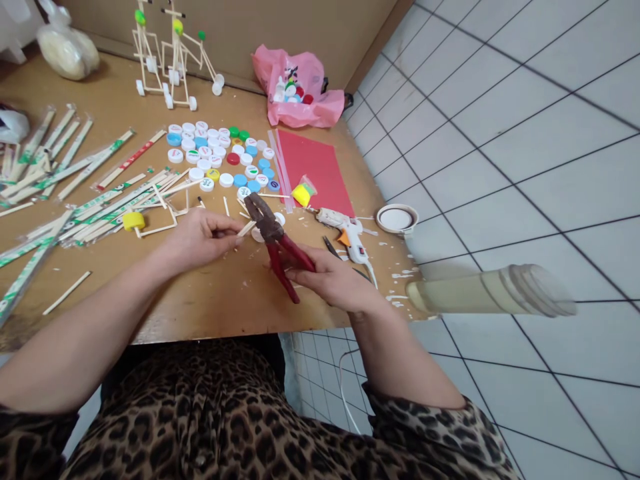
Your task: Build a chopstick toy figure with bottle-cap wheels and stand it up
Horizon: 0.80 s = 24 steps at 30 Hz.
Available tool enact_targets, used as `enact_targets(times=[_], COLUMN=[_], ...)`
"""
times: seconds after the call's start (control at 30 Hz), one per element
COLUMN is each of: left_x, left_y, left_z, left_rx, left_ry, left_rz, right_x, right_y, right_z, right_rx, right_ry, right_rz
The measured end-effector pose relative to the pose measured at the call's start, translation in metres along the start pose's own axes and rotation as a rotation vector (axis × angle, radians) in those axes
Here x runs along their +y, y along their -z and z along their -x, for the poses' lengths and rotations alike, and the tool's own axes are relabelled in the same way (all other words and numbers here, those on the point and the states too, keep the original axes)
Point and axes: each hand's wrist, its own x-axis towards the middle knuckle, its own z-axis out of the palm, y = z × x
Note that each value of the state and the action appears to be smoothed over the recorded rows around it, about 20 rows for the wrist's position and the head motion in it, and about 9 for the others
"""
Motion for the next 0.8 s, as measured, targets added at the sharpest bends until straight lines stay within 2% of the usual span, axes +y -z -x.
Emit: enact_targets(times=[0.1,0.2,0.37,0.5,0.6,0.67,0.8], left_x=[0.002,0.004,0.006,0.005,0.005,0.006,0.007], left_y=[0.001,0.003,0.003,-0.002,-0.005,-0.006,-0.005], left_z=[0.000,0.000,0.000,0.000,-0.001,-0.002,-0.003], left_rx=[-0.017,-0.017,-0.099,-0.158,-0.164,-0.131,-0.061], left_ry=[0.018,0.019,0.059,0.099,0.126,0.141,0.187], left_rz=[0.071,0.151,0.247,0.353,0.416,0.441,0.493], right_x=[0.005,0.006,0.000,-0.002,0.000,0.000,-0.001], right_y=[0.002,0.002,-0.007,-0.024,-0.036,-0.041,-0.041], right_z=[0.001,0.002,0.002,-0.007,-0.015,-0.019,-0.020], right_rx=[-0.049,-0.043,0.064,0.250,0.381,0.417,0.360], right_ry=[0.017,0.024,0.000,0.077,0.063,0.052,0.067], right_rz=[-0.173,-0.187,0.104,0.470,0.668,0.706,0.588])
